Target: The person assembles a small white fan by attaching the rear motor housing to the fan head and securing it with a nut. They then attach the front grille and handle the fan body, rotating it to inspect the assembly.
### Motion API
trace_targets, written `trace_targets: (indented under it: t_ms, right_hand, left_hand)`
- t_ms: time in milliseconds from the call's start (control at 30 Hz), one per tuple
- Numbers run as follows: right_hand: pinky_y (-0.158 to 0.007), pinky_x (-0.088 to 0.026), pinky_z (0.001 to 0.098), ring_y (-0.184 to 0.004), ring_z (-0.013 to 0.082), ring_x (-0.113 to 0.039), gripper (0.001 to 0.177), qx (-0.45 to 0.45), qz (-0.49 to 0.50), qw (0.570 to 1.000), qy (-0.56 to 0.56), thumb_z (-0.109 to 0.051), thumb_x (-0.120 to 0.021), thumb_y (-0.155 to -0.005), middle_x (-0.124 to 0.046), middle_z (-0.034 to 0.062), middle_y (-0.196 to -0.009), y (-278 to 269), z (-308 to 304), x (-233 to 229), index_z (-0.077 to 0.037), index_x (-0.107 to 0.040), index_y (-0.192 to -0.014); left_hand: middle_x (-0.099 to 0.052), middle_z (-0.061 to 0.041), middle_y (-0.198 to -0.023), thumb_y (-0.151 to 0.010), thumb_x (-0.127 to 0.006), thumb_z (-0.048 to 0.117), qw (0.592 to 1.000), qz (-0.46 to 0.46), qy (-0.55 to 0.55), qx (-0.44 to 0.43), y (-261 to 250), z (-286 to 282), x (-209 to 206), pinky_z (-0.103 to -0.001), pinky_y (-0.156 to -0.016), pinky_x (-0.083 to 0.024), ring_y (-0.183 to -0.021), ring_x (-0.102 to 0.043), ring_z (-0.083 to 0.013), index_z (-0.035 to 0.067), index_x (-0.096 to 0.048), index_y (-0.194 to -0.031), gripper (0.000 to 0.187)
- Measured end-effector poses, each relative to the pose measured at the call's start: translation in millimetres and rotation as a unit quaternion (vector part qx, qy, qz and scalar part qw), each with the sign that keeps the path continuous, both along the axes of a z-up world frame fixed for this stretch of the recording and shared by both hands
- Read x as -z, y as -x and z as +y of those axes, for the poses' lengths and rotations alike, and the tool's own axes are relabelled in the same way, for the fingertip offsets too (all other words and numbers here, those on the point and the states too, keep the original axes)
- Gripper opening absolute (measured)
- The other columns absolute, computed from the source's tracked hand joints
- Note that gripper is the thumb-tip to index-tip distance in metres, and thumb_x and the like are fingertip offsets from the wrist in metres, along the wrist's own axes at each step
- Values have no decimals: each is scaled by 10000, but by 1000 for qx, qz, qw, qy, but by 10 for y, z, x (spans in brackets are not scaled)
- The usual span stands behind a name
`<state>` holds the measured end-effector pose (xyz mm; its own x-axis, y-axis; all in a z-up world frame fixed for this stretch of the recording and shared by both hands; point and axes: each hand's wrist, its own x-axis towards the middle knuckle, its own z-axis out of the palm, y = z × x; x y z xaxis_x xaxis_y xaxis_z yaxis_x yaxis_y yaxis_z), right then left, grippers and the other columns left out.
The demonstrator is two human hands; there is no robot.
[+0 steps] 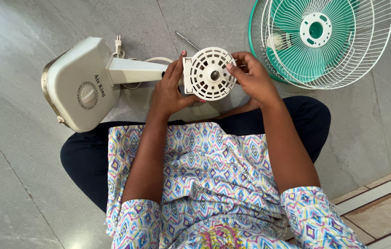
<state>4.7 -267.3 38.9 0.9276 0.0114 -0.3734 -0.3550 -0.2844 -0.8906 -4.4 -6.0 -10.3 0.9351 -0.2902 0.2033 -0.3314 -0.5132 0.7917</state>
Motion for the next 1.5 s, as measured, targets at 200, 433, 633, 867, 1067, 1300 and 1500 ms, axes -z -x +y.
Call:
trace_targets:
  t_ms: [200,433,633,867,1067,1300,1500]
  right_hand:
    - [-1071,-528,438,-1392,344,-475,1083,-147,-178,969,91,-406,-926,-740,-379,234,-1512,157,52,-141,-23,-322,-1553]
    - [-1182,-271,575,-1462,482,-281,1452,-244,-293,878,289,-455,-1027,-443,-274,263,-1593,160,306,-254,-62,-212,-1578]
    - [-1204,-343,554,-1466,437,-367,1326,-220,-326,879,270,-347,-1003,-505,-363,221,-1574,147,313,-228,-80,-257,-1569]
    - [-1189,-359,556,-1448,443,-391,1253,-214,-351,871,271,-327,-998,-515,-378,226,-1555,172,301,-237,-77,-307,-1529]
    - [-1182,-366,559,-1438,449,-401,1214,-209,-358,871,262,-340,-1000,-503,-384,223,-1555,172,287,-214,-82,-329,-1482]
    - [-1199,-374,544,-1458,451,-403,1259,-205,-356,874,261,-346,-1004,-498,-402,231,-1577,178,258,-204,-62,-318,-1516]
    - [-1197,-386,542,-1434,452,-433,1267,-199,-363,873,258,-377,-994,-495,-440,227,-1557,160,259,-183,-35,-330,-1518]
  left_hand:
    - [-576,-161,-1438,-577,-975,439,1000,-19,8,10,7,20,29,-468,-950,-591,-1263,-644,-384,130,-272,-1632,1305]
    - [-565,-171,-1457,-590,-963,418,1000,-6,0,8,9,17,7,-470,-949,-585,-1258,-638,-400,121,-264,-1633,1291]
    - [-568,-170,-1461,-613,-968,424,1000,-17,1,10,13,17,3,-468,-961,-586,-1265,-640,-396,120,-268,-1637,1278]
    - [-567,-167,-1458,-587,-982,451,1000,-16,9,9,16,18,-2,-465,-960,-587,-1265,-642,-391,118,-270,-1634,1309]
    - [-567,-157,-1466,-570,-981,460,1000,-8,2,7,11,16,9,-458,-947,-594,-1260,-647,-383,122,-286,-1627,1310]
    - [-561,-154,-1473,-563,-980,465,1000,-8,2,7,0,14,5,-453,-937,-597,-1265,-645,-379,108,-294,-1615,1305]
    - [-558,-156,-1485,-579,-976,447,1000,-20,6,10,1,8,-25,-449,-948,-597,-1269,-648,-377,114,-296,-1621,1289]
